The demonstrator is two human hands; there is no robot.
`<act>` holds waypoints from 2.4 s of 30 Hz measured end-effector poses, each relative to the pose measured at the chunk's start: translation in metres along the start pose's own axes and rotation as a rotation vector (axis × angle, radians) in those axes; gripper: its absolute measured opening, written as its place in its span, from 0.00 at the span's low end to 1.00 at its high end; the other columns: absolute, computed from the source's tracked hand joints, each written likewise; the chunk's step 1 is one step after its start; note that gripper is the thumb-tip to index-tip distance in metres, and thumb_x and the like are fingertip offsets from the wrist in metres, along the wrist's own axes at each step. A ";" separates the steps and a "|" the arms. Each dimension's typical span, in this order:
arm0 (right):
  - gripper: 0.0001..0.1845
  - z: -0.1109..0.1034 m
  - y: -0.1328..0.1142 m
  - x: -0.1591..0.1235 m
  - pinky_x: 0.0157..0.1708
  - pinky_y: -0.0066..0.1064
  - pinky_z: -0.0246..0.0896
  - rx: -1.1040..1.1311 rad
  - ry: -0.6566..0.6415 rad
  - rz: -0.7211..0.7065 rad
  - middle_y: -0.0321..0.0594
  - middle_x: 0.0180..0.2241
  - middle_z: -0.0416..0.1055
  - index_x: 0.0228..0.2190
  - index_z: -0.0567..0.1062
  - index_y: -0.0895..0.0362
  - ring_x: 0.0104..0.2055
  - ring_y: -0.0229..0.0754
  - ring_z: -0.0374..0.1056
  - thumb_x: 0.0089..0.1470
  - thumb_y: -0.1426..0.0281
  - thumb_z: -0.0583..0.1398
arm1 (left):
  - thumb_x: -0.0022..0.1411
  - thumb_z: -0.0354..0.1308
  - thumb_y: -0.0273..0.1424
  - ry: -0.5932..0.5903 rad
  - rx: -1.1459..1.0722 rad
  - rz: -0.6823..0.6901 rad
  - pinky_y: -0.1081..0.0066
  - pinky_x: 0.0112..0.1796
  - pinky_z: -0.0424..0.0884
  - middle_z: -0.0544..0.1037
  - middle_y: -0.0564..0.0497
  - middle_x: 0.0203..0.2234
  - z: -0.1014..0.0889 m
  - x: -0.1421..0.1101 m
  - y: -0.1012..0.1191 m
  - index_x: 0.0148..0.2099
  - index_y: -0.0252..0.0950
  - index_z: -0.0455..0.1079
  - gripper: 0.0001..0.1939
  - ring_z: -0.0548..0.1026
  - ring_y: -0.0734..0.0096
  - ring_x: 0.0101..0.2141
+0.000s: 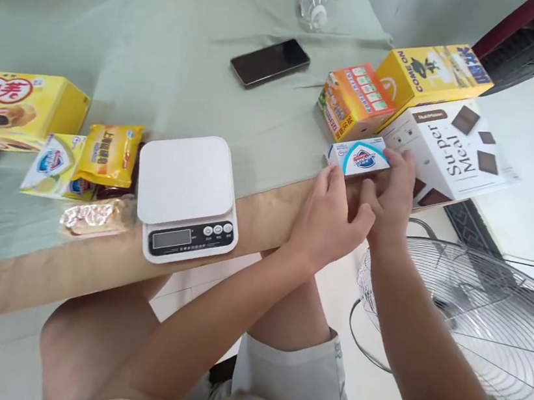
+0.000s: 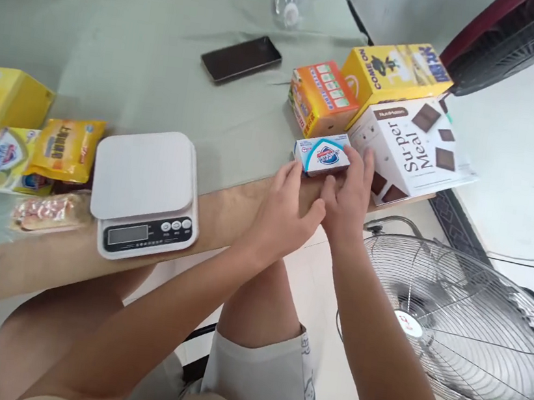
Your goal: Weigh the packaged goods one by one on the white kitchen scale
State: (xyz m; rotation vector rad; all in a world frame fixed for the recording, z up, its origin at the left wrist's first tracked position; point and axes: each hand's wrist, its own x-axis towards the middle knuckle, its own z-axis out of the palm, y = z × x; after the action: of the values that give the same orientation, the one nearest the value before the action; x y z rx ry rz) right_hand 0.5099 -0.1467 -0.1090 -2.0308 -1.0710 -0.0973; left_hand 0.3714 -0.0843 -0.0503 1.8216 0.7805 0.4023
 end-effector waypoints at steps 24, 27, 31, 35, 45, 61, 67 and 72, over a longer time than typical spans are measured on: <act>0.10 -0.008 -0.068 -0.041 0.46 0.46 0.73 -0.001 0.138 -0.273 0.43 0.41 0.81 0.40 0.75 0.49 0.46 0.51 0.78 0.56 0.71 0.59 | 0.68 0.53 0.26 0.185 -0.023 0.487 0.73 0.41 0.78 0.82 0.50 0.33 -0.087 -0.074 -0.011 0.44 0.34 0.74 0.08 0.80 0.72 0.35; 0.10 0.007 -0.125 -0.056 0.42 0.42 0.72 0.117 -0.073 -0.376 0.41 0.39 0.80 0.42 0.75 0.50 0.42 0.49 0.78 0.58 0.72 0.59 | 0.66 0.55 0.21 0.471 0.061 0.558 0.73 0.34 0.74 0.82 0.53 0.30 -0.142 -0.131 -0.034 0.38 0.37 0.73 0.07 0.78 0.74 0.30; 0.12 0.045 -0.203 -0.068 0.42 0.38 0.72 0.246 -0.327 -0.594 0.40 0.40 0.80 0.43 0.74 0.51 0.43 0.45 0.77 0.58 0.75 0.59 | 0.68 0.56 0.26 0.934 0.108 0.441 0.69 0.33 0.73 0.77 0.54 0.27 -0.212 -0.167 -0.087 0.37 0.41 0.75 0.08 0.76 0.71 0.30; 0.12 0.103 -0.264 -0.055 0.46 0.43 0.71 0.172 -0.466 -0.705 0.44 0.44 0.80 0.44 0.75 0.53 0.47 0.50 0.76 0.59 0.72 0.59 | 0.66 0.61 0.26 1.113 0.147 0.069 0.62 0.48 0.75 0.79 0.51 0.40 -0.271 -0.155 -0.135 0.42 0.43 0.72 0.06 0.77 0.66 0.44; 0.40 0.201 -0.337 -0.002 0.68 0.64 0.54 -0.093 -0.894 -0.674 0.48 0.56 0.75 0.57 0.72 0.49 0.66 0.69 0.62 0.43 0.53 0.73 | 0.58 0.59 0.19 0.866 0.044 -0.127 0.60 0.54 0.79 0.78 0.46 0.54 -0.289 -0.154 -0.178 0.59 0.41 0.71 0.27 0.79 0.62 0.53; 0.34 0.092 -0.291 -0.031 0.59 0.56 0.71 -0.046 -0.324 -0.539 0.50 0.53 0.74 0.56 0.74 0.53 0.60 0.60 0.70 0.52 0.52 0.69 | 0.69 0.60 0.27 0.987 -0.050 0.281 0.59 0.50 0.80 0.78 0.52 0.45 -0.258 -0.170 -0.116 0.49 0.44 0.71 0.09 0.79 0.67 0.47; 0.41 0.082 -0.224 -0.048 0.55 0.57 0.73 -0.108 -0.214 -0.218 0.52 0.51 0.73 0.54 0.75 0.52 0.60 0.61 0.69 0.44 0.45 0.71 | 0.68 0.58 0.32 0.611 0.100 0.186 0.57 0.57 0.78 0.80 0.44 0.52 -0.206 -0.158 -0.086 0.54 0.42 0.70 0.12 0.78 0.59 0.55; 0.38 0.074 -0.212 -0.049 0.59 0.59 0.70 -0.035 -0.283 -0.111 0.56 0.59 0.73 0.62 0.71 0.54 0.60 0.58 0.72 0.58 0.45 0.60 | 0.70 0.56 0.41 0.530 0.187 0.068 0.51 0.66 0.70 0.75 0.38 0.64 -0.188 -0.147 -0.080 0.63 0.38 0.67 0.24 0.72 0.53 0.66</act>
State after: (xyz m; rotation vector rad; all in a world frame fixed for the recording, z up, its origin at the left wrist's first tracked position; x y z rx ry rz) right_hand 0.3060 -0.0631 -0.0453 -2.0566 -1.3659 0.1183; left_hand 0.1248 -0.0345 -0.0394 1.9415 1.1479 0.9047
